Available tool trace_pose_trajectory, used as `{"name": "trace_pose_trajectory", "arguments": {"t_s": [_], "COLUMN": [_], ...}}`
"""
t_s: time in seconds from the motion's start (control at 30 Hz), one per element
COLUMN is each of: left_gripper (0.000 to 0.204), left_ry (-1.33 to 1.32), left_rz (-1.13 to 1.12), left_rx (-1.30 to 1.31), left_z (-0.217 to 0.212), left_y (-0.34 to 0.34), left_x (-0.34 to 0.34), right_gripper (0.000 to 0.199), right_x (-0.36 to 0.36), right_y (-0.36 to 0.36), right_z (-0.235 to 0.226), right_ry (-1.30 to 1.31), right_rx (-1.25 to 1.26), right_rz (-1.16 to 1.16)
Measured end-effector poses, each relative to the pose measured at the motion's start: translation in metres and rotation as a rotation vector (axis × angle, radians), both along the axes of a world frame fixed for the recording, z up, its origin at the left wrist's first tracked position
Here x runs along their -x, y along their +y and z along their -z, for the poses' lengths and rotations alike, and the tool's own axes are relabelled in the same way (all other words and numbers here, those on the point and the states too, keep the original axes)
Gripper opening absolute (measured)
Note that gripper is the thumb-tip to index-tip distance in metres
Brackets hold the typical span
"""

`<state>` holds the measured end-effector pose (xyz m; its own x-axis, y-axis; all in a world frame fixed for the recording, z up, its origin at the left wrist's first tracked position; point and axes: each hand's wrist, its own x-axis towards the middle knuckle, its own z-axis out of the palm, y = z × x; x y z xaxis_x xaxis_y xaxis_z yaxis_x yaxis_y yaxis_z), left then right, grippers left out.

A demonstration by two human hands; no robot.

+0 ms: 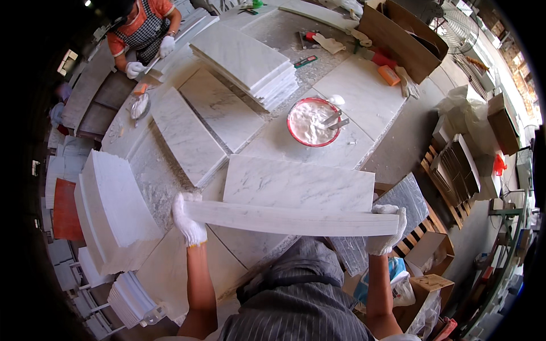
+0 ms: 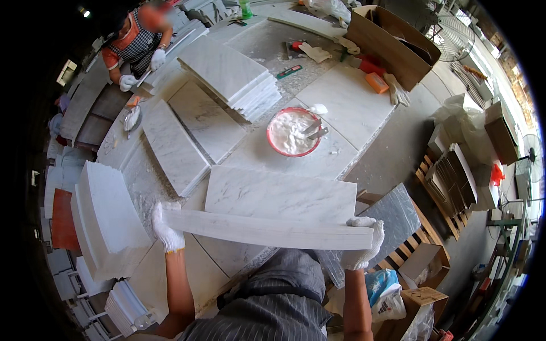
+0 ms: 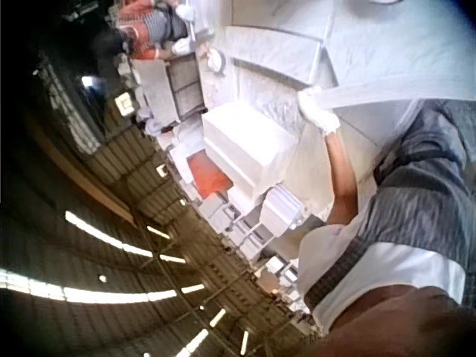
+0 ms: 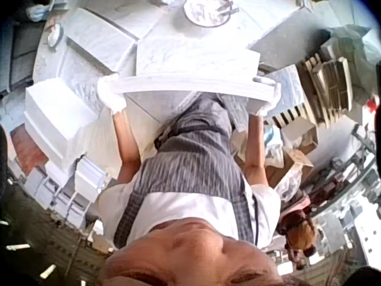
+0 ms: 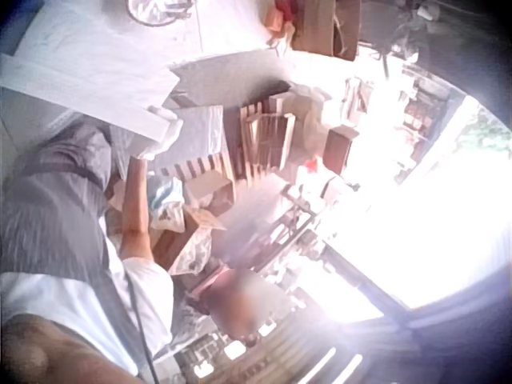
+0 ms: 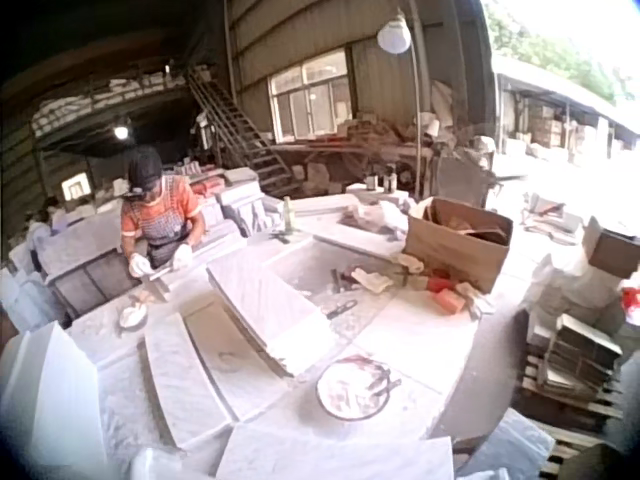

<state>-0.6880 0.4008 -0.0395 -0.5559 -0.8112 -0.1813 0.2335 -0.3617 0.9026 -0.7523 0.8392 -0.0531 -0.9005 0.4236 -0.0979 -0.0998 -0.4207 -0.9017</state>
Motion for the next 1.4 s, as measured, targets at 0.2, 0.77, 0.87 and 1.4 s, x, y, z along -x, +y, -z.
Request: {"name": "trace_pose_trajectory", "arguments": {"t_s": [0.2,0.77,0.87,1.4], "left_gripper": [0.026,0.022,0.022,0.037], "left_ry": [-0.060,-0.120,-0.066,-0.145], "left_rz": [0.035,0.025,0.067,0.279], "left_rx": [0.030,-0.039,-0.047,0.305], "left_z": [0.001,0.021,0.026,0.022], "left_y": [0.015,0.021,0.016,0.007], "left_x": [0.069,0.093,0.093,0.078], "right_gripper": [0.049,0.044,0.044,0.049], "right_x": [0.045,0.058,0.055,0.052], "right_y": [0.012,0.009,0.012,0.030], "right_z": [0.015,0.045,0.045,0.056], "right_ry": [0.026,0.035,0.013,-0.083], "right_rx": [-0.069,-0.279,-0.177,-0.048], "right_rz": [0.002,-0.049,-0.099,-0.207]}}
